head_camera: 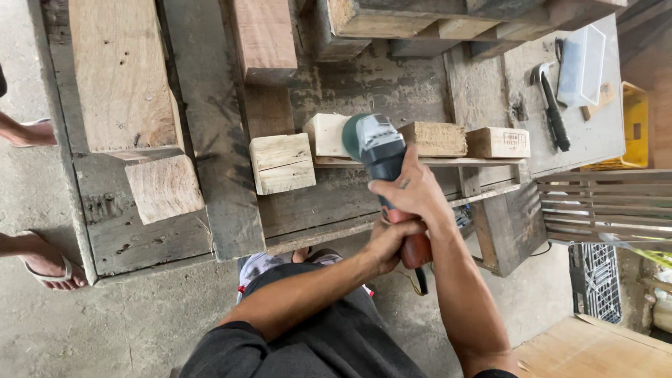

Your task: The person uses an angle grinder with a sanding disc to smooth the edges and surfaces of several wooden blocks and planks on a workbench. They reposition pieces between passes and briefly use a hammer to tap a plank before continuing to sand.

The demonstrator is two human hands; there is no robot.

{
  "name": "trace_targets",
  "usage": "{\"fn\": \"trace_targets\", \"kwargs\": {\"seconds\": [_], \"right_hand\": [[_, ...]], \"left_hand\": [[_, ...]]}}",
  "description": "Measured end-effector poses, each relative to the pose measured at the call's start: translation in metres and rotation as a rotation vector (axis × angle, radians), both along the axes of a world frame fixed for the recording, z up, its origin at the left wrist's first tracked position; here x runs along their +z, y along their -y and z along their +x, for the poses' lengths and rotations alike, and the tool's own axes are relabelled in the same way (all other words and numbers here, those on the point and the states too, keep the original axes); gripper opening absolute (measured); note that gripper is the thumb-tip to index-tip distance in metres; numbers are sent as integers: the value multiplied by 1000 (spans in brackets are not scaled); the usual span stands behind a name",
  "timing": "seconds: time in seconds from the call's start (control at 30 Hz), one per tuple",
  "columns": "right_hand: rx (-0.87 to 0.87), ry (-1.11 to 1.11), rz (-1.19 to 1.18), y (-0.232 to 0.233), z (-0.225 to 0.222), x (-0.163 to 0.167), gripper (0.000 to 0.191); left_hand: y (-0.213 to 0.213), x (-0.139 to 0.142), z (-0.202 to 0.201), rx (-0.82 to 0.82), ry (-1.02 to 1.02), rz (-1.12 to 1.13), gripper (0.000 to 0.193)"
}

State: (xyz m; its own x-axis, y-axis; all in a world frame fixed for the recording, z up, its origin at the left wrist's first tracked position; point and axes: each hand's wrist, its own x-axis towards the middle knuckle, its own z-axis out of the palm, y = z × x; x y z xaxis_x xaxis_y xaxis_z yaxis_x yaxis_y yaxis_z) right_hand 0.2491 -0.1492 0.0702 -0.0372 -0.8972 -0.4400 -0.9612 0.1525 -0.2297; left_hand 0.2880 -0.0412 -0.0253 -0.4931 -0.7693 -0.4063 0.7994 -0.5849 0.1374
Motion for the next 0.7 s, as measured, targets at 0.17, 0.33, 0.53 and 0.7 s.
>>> {"fn": "trace_targets", "kwargs": {"seconds": [0.17,0.33,0.53,0.7], "right_hand": [[74,5,-31,-19,19,2,105],[-140,89,19,-33,3,9,95],[-289,47,-66,-57,-48,19,86],[-127,92,-179,-59,-46,12,84]], "left_hand": [[-22,-4,12,96,-57,-49,42],[-28,-8,-2,-73,49,-31,42],[-41,-5,-46,-247,-21,-112,42],[-46,-14,-36,-110,-58,-204,46]]}}
